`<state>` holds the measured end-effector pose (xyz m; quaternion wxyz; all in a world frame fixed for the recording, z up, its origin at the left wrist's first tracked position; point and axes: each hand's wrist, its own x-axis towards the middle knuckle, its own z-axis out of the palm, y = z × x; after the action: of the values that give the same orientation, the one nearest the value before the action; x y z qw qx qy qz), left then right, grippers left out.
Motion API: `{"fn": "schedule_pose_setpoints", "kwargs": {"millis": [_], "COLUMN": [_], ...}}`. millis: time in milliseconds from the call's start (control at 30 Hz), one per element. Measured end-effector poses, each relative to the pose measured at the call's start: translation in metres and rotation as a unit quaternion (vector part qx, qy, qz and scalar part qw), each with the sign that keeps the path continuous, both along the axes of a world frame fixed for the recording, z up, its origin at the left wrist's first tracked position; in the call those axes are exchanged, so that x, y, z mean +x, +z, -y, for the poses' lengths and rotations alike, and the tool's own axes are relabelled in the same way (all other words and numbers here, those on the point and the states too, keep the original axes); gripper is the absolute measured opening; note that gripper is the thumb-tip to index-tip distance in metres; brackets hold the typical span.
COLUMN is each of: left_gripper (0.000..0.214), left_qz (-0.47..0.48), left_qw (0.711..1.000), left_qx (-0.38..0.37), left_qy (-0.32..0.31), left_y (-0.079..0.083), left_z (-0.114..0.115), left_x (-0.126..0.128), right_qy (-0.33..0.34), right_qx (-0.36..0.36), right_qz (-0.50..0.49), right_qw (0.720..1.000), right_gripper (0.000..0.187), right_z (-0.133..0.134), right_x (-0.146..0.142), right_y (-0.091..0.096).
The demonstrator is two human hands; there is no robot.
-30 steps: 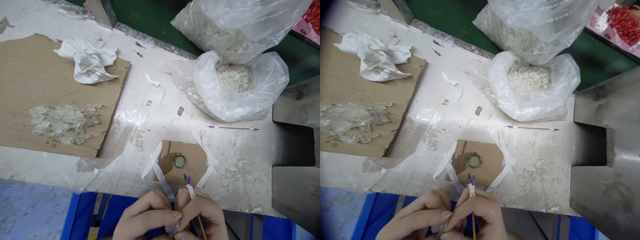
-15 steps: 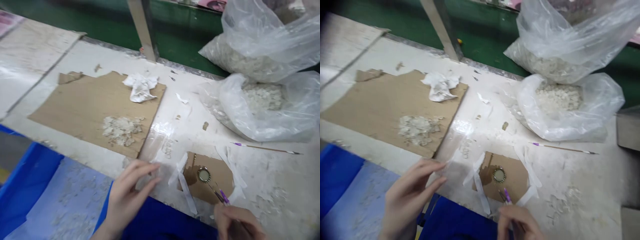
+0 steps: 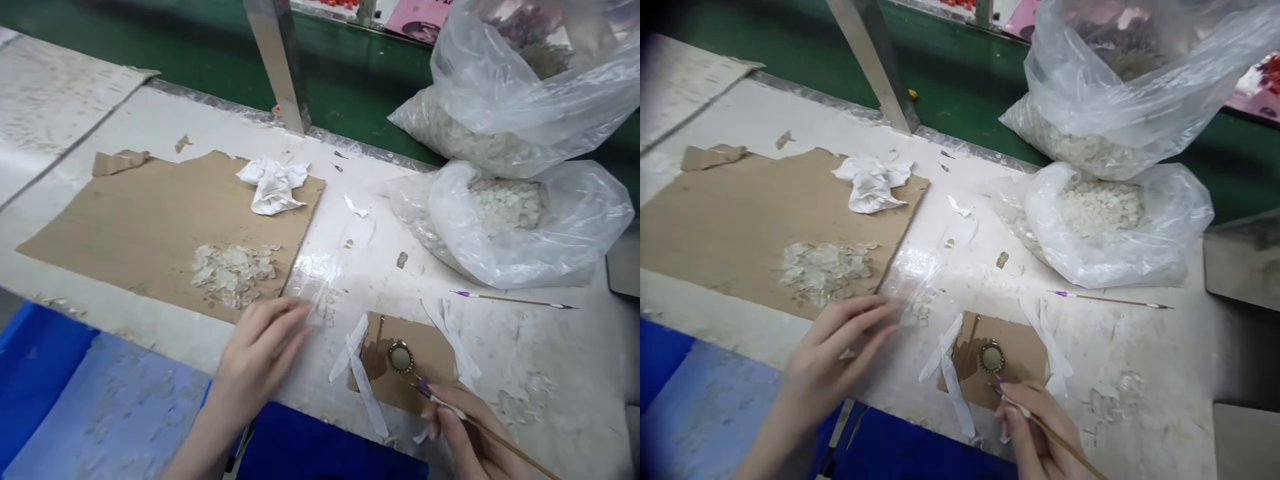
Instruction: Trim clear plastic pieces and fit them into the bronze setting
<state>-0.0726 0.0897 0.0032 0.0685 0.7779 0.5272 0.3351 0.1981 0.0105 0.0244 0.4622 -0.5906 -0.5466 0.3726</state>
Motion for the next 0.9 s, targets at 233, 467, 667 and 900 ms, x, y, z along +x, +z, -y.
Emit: {"fn": "schedule_pose_setpoints", "kwargs": {"millis": [233, 467, 667, 900], "left_gripper": [0.024, 0.025, 0.016, 0.023], "left_qz": [-0.009, -0.032, -0.041, 0.186], "left_qw": [0.994, 0.989, 0.994, 0.966], "left_qx": [-0.078, -0.085, -0.044, -0.17], "left_qy": [-0.076, -0.118, -0.087, -0.061], "left_y": [-0.009, -0.015, -0.014, -0.002], "left_z": [0.007, 0.005, -0.004, 0.03], "left_x": [0.025, 0.011, 0.009, 0.024], "right_qy": [-0.054, -0.04, -0.064, -0.062], "right_qx": [0.041, 0.094, 0.063, 0.033], "right_qz": [0.07, 0.138, 0.148, 0.142], "right_qw": [0.995, 0.985, 0.985, 0.987], "right_gripper": [0.024, 0.025, 0.015, 0.012], "right_z": [0.001, -0.011, -0.011, -0.008], "right_x": [-0.008, -0.014, -0.013, -0.013], "right_y": [-0.008, -0.003, -0.006, -0.013]}}
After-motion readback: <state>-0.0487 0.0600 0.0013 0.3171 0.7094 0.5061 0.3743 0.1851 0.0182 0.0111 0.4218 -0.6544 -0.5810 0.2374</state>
